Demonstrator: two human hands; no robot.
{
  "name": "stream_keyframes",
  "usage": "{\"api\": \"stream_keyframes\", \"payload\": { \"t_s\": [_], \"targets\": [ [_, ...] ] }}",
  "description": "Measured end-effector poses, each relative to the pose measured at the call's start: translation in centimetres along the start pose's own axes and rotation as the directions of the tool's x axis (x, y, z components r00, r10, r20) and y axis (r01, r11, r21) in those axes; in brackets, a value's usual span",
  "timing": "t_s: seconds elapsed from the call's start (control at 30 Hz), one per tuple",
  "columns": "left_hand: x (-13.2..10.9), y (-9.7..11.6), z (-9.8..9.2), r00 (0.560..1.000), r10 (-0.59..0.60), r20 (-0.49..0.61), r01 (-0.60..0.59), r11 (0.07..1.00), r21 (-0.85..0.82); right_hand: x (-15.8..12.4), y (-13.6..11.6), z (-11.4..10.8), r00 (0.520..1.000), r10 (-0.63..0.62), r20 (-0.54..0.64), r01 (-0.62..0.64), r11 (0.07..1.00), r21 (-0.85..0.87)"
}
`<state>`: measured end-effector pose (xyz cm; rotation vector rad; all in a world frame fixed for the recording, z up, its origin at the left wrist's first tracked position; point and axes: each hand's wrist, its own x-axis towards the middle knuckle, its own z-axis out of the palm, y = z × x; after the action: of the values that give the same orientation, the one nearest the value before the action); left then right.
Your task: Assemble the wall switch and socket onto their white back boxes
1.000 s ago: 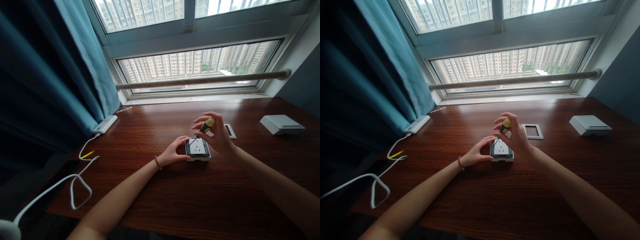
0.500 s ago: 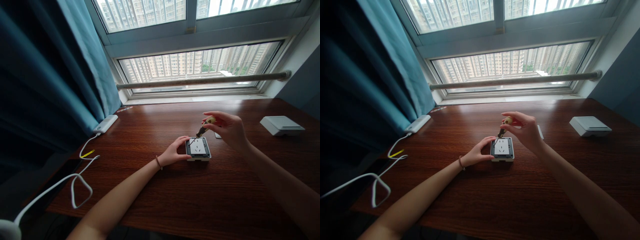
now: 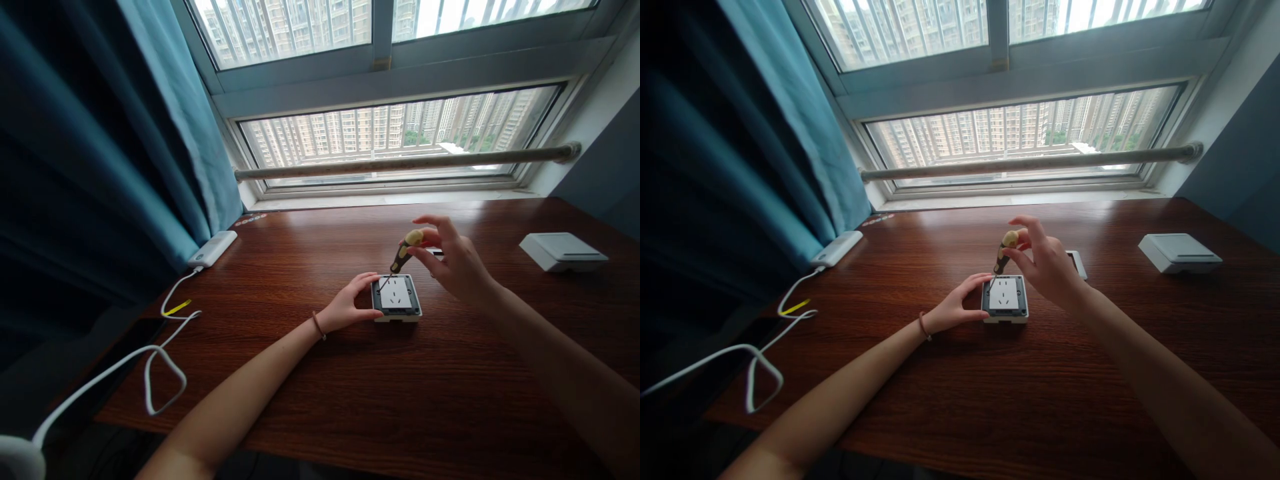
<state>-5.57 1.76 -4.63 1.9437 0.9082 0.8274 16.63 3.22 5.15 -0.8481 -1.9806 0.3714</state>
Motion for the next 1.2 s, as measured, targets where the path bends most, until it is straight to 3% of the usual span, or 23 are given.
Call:
{"api": "stream_keyframes", "payload": {
  "t_s": [0.07,0.13,0.27,0.33,0.53,0.73,0.9,0.97,1.2],
  "targets": [
    [0.0,0.0,0.0,1.0,0.0,0.002,0.0,1.0,-0.003,0.0,-0.1,0.1,0.999,0.008,0.046,-0.013,0.993,0.115],
    [0.0,0.0,0.0,1.0,0.001,0.003,-0.001,1.0,0.0,0.0,-0.2,0.2,0.999,-0.004,0.039,-0.001,0.994,0.113],
    [0.0,0.0,-0.1,1.0,0.006,0.006,-0.006,1.0,0.013,-0.1,-0.2,0.0,0.983,0.024,-0.182,-0.04,0.996,-0.083],
    [0.0,-0.1,-0.1,1.0,0.007,0.008,-0.007,1.0,0.012,0.0,0.0,-0.2,0.973,0.067,-0.221,-0.089,0.992,-0.091],
    [0.0,-0.1,0.0,1.0,0.002,0.01,-0.002,1.0,0.009,0.2,0.1,-0.1,0.983,0.181,-0.017,-0.164,0.924,0.345],
    [0.0,0.0,-0.1,1.0,0.013,0.012,-0.013,1.0,0.018,-0.2,-0.6,0.3,0.96,0.167,-0.226,-0.149,0.984,0.095],
    [0.0,-0.1,0.0,1.0,0.004,0.01,-0.004,1.0,0.017,0.1,-0.7,-0.5,0.983,0.182,0.0,-0.174,0.94,0.294],
    [0.0,-0.1,0.0,1.0,0.006,0.008,-0.006,1.0,0.013,0.2,-0.9,-0.5,0.987,0.159,0.017,-0.157,0.944,0.29],
    [0.1,0.0,-0.1,1.0,0.011,0.01,-0.011,1.0,0.014,-0.2,-1.0,0.0,0.963,0.15,-0.226,-0.149,0.989,0.024]
  ]
}}
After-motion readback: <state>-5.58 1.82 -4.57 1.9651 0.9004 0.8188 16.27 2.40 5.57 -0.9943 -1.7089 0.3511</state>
